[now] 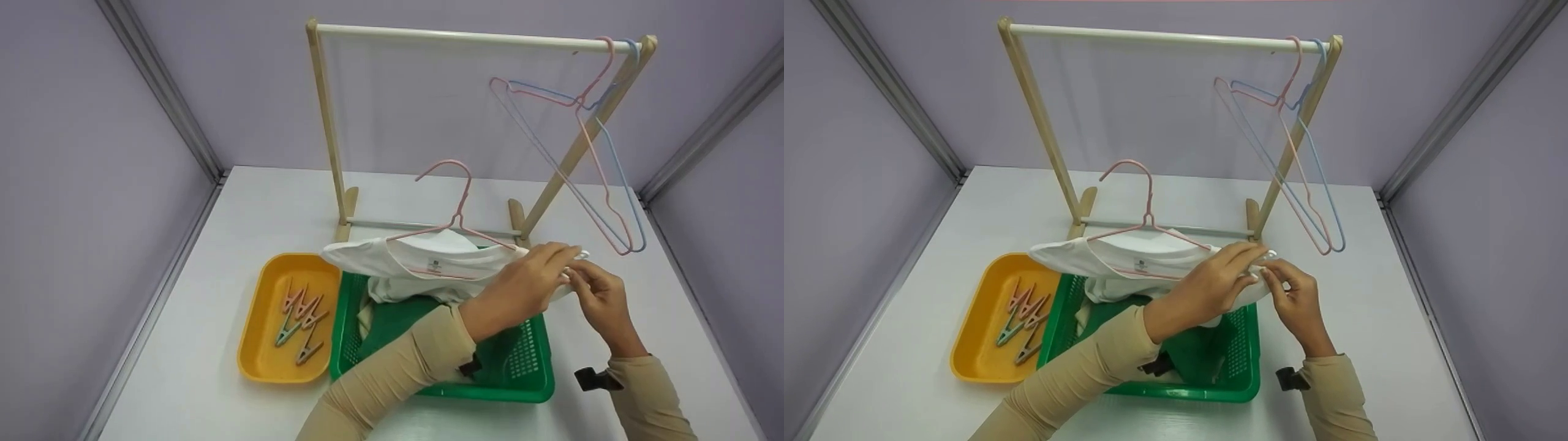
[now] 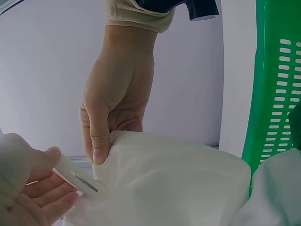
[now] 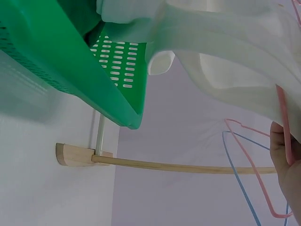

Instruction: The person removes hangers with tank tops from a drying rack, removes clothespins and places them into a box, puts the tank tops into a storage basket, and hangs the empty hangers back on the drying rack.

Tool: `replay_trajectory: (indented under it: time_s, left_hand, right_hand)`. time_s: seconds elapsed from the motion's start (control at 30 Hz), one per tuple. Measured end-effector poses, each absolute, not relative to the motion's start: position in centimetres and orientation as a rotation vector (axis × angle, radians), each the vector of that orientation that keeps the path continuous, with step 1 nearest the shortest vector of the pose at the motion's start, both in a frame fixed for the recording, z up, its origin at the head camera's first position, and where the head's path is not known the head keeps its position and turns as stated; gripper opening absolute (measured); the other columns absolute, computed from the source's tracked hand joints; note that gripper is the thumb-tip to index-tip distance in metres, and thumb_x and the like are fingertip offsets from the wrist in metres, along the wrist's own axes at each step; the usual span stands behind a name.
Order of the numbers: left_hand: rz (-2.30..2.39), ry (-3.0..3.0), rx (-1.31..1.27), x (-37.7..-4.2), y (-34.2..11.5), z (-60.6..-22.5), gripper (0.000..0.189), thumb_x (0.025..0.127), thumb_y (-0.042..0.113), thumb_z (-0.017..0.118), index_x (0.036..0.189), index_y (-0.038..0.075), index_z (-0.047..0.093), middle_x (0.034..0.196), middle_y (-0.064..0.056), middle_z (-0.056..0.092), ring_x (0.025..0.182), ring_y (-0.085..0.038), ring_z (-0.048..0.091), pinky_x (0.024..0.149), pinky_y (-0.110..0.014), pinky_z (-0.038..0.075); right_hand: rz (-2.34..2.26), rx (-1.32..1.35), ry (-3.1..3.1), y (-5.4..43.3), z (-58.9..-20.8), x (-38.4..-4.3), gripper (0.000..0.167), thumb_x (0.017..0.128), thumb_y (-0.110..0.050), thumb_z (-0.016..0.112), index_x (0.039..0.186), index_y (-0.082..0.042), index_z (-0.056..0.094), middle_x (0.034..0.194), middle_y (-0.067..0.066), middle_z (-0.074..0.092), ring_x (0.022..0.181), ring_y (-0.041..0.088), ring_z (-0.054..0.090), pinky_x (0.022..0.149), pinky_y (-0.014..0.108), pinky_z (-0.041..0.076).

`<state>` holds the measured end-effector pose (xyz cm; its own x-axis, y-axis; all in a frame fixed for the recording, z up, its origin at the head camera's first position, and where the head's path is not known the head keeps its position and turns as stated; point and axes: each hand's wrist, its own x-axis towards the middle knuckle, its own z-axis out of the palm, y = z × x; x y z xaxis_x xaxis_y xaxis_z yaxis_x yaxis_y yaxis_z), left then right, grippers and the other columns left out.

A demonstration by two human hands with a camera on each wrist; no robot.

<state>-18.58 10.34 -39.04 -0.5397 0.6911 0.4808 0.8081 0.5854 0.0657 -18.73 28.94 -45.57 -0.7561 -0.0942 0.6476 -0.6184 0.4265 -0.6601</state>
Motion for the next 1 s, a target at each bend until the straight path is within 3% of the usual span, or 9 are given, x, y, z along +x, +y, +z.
replay_trajectory:
  time_s: [0.47, 0.83, 1.0]
  left_hand:
    - [-0.532, -2.388, -1.255, -18.82, 10.32, -39.1, 0.031, 0.098, 0.017, 0.055, 0.128, 0.008, 0.056, 0.129, -0.002, 0.061, 0.122, -0.009, 0.057, 0.107, -0.01, 0.041]
    - [-0.654, -2.334, -1.259, -18.88, 10.17, -39.15, 0.026, 0.099, 0.015, 0.053, 0.123, 0.008, 0.059, 0.123, -0.002, 0.064, 0.116, -0.01, 0.061, 0.103, -0.01, 0.044]
    - [-0.762, -2.272, -1.262, -18.86, 10.08, -39.27, 0.024, 0.099, 0.013, 0.053, 0.121, 0.006, 0.06, 0.121, -0.004, 0.065, 0.115, -0.011, 0.062, 0.103, -0.011, 0.045]
  right_hand:
    - [1.347, 0.628, -2.147, 28.84, -45.47, -18.68, 0.01, 0.083, 0.023, 0.054, 0.088, 0.018, 0.061, 0.096, -0.031, 0.064, 0.079, -0.014, 0.055, 0.068, 0.001, 0.045]
    - [1.464, 0.667, -2.094, 28.86, -45.45, -18.69, 0.041, 0.085, 0.022, 0.052, 0.098, -0.012, 0.07, 0.094, -0.025, 0.067, 0.083, -0.012, 0.063, 0.072, 0.003, 0.05]
    - [1.449, 0.647, -2.104, 28.87, -45.43, -18.61, 0.038, 0.085, 0.024, 0.051, 0.096, -0.007, 0.07, 0.092, -0.026, 0.066, 0.081, -0.013, 0.061, 0.071, 0.002, 0.049]
